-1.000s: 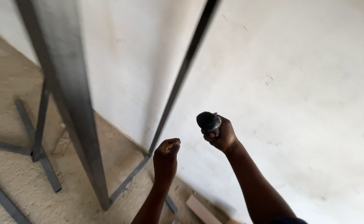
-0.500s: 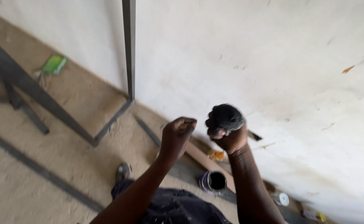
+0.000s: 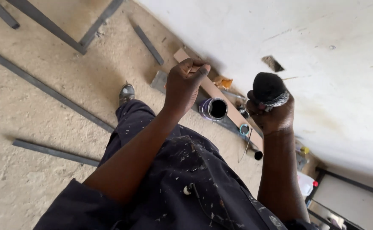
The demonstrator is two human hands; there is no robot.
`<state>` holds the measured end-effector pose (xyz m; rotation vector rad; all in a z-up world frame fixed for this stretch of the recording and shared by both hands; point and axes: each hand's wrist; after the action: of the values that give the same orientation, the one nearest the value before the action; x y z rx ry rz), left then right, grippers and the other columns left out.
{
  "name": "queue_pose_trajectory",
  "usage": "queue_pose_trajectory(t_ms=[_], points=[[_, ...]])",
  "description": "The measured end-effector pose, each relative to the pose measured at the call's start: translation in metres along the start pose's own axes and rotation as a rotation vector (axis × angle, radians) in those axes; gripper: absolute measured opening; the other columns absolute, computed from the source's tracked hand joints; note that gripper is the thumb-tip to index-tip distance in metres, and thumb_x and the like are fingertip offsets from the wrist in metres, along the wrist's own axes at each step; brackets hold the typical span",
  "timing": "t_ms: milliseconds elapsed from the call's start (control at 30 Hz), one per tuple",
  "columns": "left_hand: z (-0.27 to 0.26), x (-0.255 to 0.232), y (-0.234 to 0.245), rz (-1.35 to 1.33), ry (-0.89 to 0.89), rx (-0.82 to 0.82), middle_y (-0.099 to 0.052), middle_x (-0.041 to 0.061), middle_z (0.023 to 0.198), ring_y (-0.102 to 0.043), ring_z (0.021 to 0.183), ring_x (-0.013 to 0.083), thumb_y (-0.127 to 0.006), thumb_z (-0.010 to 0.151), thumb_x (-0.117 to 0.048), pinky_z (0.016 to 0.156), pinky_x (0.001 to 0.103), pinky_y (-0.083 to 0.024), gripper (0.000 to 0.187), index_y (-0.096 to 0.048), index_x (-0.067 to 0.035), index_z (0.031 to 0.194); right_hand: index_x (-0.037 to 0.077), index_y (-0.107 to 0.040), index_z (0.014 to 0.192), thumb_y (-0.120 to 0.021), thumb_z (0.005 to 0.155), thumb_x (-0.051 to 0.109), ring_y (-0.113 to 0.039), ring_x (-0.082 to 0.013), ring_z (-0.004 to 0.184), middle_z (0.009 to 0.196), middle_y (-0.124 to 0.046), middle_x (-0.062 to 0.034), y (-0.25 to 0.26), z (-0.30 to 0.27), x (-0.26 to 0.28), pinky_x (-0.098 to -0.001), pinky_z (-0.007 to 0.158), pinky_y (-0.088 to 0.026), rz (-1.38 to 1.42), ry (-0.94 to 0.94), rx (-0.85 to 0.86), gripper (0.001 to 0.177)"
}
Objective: Painting a metal frame by dipping a cloth into a bucket of black paint and wiping it onto the metal surfaces.
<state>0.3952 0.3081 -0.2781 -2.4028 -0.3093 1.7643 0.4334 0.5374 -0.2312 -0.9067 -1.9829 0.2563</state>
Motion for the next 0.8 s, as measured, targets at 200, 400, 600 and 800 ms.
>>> queue_pose_trajectory(t_ms=[200,400,600,800], points=[[0.023,0.012,0.002,0.126,0.109,0.127,-0.075,0.005,0.083,-0.071,0.084,0.0144,-0.068,0.087,-0.029,0.081,0.035,-0.054,0.02,-0.077,-0.014,0.097,0.008,-0.057,0.064,-0.066,0.086,0.027,-0.04,-0.0178,0.04,0.053,-0.054,-0.0121,0.018,0.01,-0.011,-0.0213,0.039,-0.024,0.004,-0.049,-0.161,0.03],[0.056,0.029,-0.011,0.198,0.188,0.331,-0.076,0.013,0.092,-0.073,0.087,0.025,-0.067,0.095,-0.028,0.084,0.039,-0.054,0.024,-0.076,-0.009,0.107,0.011,-0.056,0.063,-0.065,0.082,0.026,-0.043,-0.0174,0.037,0.052,-0.054,-0.0083,0.031,0.023,-0.033,-0.0216,0.036,-0.025,0.111,-0.022,-0.332,0.026],[0.057,0.032,-0.04,0.291,0.272,0.509,-0.074,0.011,0.086,-0.072,0.086,0.023,-0.067,0.094,-0.026,0.08,0.039,-0.054,0.024,-0.077,-0.008,0.106,0.015,-0.047,0.055,-0.061,0.082,0.032,-0.034,-0.018,0.028,0.039,-0.042,-0.0087,0.013,0.006,-0.029,-0.0233,0.036,-0.024,0.241,-0.035,-0.411,0.034],[0.058,0.056,-0.079,0.375,0.369,0.557,-0.071,0.005,0.079,-0.068,0.082,0.0161,-0.068,0.091,-0.027,0.075,0.034,-0.055,0.021,-0.079,-0.012,0.101,0.003,-0.072,0.101,-0.063,0.093,0.016,-0.07,-0.0338,0.082,0.097,-0.076,-0.0181,0.132,0.004,-0.051,-0.0414,0.079,-0.058,0.367,0.068,-0.46,0.018]])
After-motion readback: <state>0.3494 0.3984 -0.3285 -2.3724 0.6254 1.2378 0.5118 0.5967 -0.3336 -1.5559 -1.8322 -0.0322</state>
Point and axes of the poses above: each hand's wrist, its own z-axis towards the middle knuckle, its own y-axis out of the back of the hand, x = y × z
